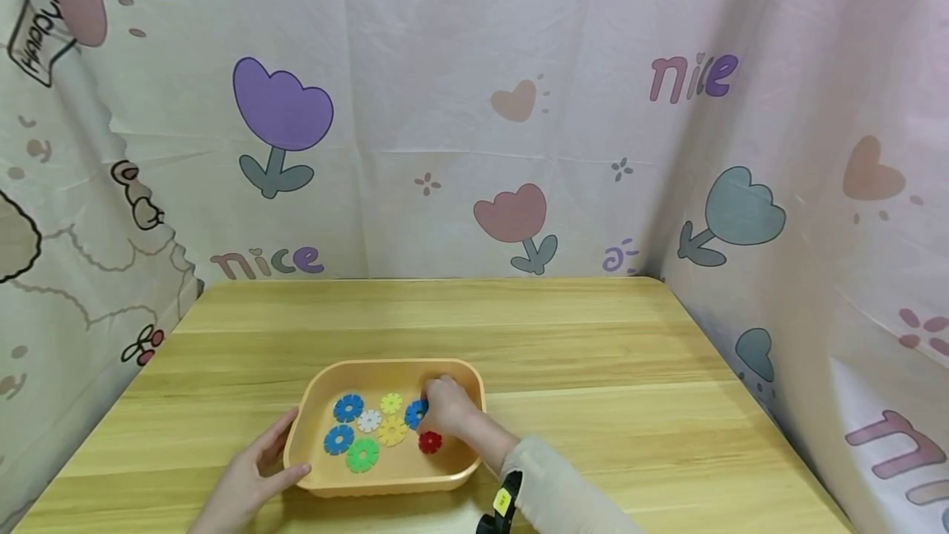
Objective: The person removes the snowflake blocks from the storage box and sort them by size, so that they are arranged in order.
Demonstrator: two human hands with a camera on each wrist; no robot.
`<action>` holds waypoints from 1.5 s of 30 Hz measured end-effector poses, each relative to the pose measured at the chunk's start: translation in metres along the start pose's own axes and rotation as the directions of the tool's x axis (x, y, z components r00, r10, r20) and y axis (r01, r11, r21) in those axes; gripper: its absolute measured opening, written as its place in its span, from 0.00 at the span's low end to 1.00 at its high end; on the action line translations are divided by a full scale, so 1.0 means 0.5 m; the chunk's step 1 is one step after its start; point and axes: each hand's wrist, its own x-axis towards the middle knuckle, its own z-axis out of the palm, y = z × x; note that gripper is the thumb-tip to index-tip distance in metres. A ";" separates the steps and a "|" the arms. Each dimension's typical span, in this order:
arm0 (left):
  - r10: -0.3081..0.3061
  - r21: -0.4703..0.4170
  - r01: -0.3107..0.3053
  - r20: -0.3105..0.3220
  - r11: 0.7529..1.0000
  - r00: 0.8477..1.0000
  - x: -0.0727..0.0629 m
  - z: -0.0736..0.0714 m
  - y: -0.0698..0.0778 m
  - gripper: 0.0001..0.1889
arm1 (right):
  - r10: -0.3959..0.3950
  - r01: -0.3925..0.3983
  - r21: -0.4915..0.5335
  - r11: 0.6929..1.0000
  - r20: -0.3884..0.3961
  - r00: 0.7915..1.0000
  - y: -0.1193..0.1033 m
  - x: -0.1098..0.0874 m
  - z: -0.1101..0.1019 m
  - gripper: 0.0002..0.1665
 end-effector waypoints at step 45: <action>-0.100 0.092 0.099 0.008 0.991 0.995 -0.001 -0.003 0.003 0.38 | 0.270 -0.141 0.724 0.675 -0.065 0.961 0.295 -0.046 -0.101 0.11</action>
